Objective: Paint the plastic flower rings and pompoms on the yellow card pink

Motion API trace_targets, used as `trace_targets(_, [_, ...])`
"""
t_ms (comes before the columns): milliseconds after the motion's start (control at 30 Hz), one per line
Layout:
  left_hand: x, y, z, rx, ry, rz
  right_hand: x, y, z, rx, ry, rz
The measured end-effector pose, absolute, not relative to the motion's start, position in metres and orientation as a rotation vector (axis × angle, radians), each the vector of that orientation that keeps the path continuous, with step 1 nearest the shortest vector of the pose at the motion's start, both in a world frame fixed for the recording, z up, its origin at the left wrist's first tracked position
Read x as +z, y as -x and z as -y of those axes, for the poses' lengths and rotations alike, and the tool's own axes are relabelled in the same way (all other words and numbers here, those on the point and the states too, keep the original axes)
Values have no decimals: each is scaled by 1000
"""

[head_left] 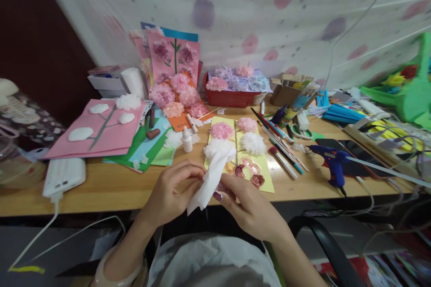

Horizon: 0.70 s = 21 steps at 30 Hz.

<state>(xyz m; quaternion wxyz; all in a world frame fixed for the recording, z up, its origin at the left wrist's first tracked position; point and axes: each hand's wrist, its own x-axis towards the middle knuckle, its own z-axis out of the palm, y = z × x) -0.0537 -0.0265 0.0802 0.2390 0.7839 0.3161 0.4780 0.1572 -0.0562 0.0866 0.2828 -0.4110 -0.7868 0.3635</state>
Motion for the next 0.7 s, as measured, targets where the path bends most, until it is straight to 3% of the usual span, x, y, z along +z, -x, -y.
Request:
trace_targets(133, [82,54,19,1320,-2101,-776,89,-162,56,1000,1059,2079])
trace_targets(400, [98,57,10,904,-2038,-554,91,-171,59,1159,816,2099])
trace_targets(700, [105,37,8,1070,-2199,-515,85,-173,57,1007,874,2051])
